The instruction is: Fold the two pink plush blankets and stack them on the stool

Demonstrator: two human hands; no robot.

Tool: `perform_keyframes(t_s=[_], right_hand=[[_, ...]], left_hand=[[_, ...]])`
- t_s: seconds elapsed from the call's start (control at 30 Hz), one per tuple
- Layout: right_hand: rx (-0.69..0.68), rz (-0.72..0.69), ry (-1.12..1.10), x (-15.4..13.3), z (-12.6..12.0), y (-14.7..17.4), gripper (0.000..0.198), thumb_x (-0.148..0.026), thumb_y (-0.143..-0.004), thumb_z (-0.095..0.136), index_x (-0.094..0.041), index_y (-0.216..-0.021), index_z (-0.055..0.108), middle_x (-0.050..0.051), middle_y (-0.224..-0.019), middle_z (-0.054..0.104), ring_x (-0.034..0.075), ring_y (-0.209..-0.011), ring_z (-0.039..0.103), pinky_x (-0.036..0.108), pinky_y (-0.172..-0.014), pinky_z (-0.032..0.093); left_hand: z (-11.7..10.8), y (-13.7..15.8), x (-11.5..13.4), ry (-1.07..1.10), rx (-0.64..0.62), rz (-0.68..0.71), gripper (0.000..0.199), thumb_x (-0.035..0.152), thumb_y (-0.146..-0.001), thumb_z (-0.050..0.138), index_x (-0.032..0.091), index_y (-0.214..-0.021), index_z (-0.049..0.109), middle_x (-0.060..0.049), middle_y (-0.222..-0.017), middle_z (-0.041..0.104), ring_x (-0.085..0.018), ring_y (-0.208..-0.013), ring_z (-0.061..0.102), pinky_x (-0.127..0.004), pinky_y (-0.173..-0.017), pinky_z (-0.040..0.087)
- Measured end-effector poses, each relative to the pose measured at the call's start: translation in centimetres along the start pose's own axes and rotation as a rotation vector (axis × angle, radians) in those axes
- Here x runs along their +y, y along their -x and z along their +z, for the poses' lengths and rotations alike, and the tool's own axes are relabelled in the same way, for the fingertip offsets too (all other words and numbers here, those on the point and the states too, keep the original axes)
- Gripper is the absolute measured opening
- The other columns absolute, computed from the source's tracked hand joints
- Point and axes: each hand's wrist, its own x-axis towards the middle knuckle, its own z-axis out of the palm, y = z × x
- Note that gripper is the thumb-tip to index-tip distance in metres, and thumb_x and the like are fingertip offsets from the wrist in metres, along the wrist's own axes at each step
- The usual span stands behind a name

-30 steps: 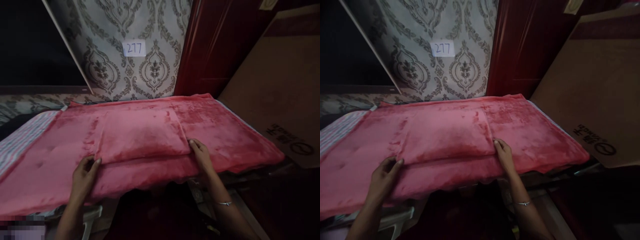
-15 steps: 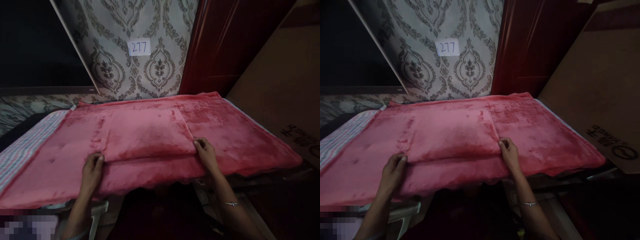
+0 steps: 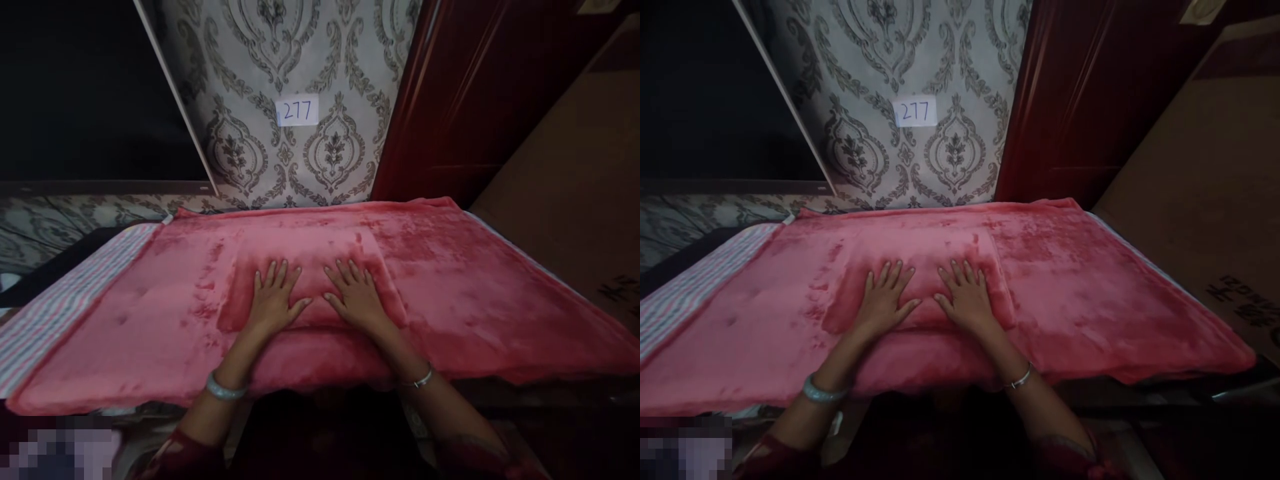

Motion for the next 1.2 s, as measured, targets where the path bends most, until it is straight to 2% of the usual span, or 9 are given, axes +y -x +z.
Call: perform_keyframes(t_s=[0.23,0.37,0.47,0.57,0.7,0.8,0.87,1.0,1.2], right_hand=[[0.011,0.008,0.02,-0.1,1.3,0.5,0.06,-0.052,-0.103,0.04,-0.032,-0.159,0.037,0.004,-0.169,0.021,0.033,-0.156,0.015,0.06,-0.122,0.014],[-0.061,0.016,0.003,-0.2,0.0,0.2,0.061,-0.052,-0.102,0.044,-0.032,-0.16,0.035,0.005,-0.169,0.022,0.034,-0.155,0.017,0.06,-0.122,0.017],[-0.142,-0.011,-0.022,0.0,-2.0,-1.0,0.059,-0.049,-0.101,0.05,-0.029,-0.156,0.043,0.01,-0.164,0.036,0.035,-0.151,0.03,0.056,-0.12,0.026],[-0.112,-0.024,-0.029,-0.2,-4.0,-4.0,0.05,-0.041,-0.102,0.049,-0.024,-0.149,0.053,0.013,-0.154,0.05,0.03,-0.144,0.043,0.048,-0.119,0.03],[-0.093,0.069,-0.017,-0.7,-4.7,-9.5,0.05,-0.039,-0.105,0.041,-0.026,-0.153,0.046,0.011,-0.161,0.04,0.028,-0.147,0.037,0.053,-0.12,0.025],[-0.095,0.117,-0.011,-0.1,-3.5,-12.3,0.053,-0.044,-0.106,0.036,-0.024,-0.155,0.043,0.012,-0.163,0.036,0.032,-0.15,0.03,0.059,-0.118,0.022],[-0.064,0.137,-0.012,0.8,-2.2,-13.1,0.056,-0.047,-0.106,0.033,-0.023,-0.157,0.04,0.012,-0.164,0.035,0.033,-0.151,0.027,0.061,-0.119,0.019],[0.025,0.138,-0.015,2.4,0.4,-13.1,0.057,-0.05,-0.106,0.031,-0.025,-0.156,0.041,0.011,-0.162,0.039,0.032,-0.15,0.028,0.059,-0.119,0.019],[0.041,0.121,-0.028,3.1,1.6,-13.4,0.056,-0.05,-0.106,0.03,-0.025,-0.154,0.044,0.011,-0.158,0.045,0.031,-0.147,0.033,0.059,-0.118,0.02]], left_hand=[[0.9,0.1,-0.1,0.033,-0.102,-0.02,0.077,0.063,-0.094,0.05,0.031,-0.161,0.031,-0.009,-0.171,0.018,-0.038,-0.157,0.012,-0.067,-0.123,0.008],[-0.3,0.2,-0.3,0.075,-0.142,-0.03,0.077,0.064,-0.094,0.05,0.031,-0.161,0.032,-0.01,-0.17,0.019,-0.038,-0.157,0.011,-0.067,-0.123,0.01],[-1.9,-0.5,-0.8,0.141,-0.191,-0.038,0.071,0.063,-0.098,0.041,0.03,-0.16,0.034,-0.01,-0.169,0.025,-0.035,-0.157,0.018,-0.063,-0.123,0.017],[-3.7,-3.0,-1.4,0.17,-0.193,-0.043,0.065,0.056,-0.102,0.031,0.026,-0.159,0.036,-0.012,-0.167,0.03,-0.03,-0.156,0.023,-0.057,-0.124,0.02],[-4.6,-8.7,-2.1,0.109,-0.218,-0.072,0.06,0.047,-0.104,0.03,0.021,-0.157,0.038,-0.015,-0.166,0.031,-0.028,-0.155,0.026,-0.058,-0.124,0.019],[-3.3,-12.0,-3.0,0.039,-0.216,-0.125,0.061,0.048,-0.103,0.031,0.02,-0.157,0.039,-0.016,-0.166,0.03,-0.031,-0.155,0.026,-0.063,-0.123,0.014],[-1.7,-12.8,-3.7,0.014,-0.156,-0.131,0.064,0.051,-0.103,0.031,0.02,-0.158,0.037,-0.016,-0.166,0.03,-0.033,-0.155,0.025,-0.065,-0.123,0.011],[1.1,-12.8,-4.7,0.005,-0.033,-0.114,0.064,0.052,-0.103,0.029,0.021,-0.158,0.037,-0.015,-0.165,0.035,-0.032,-0.154,0.028,-0.065,-0.124,0.008],[2.2,-13.0,-4.7,0.031,-0.029,-0.124,0.065,0.052,-0.103,0.028,0.019,-0.157,0.039,-0.015,-0.163,0.038,-0.032,-0.153,0.03,-0.066,-0.124,0.009]])
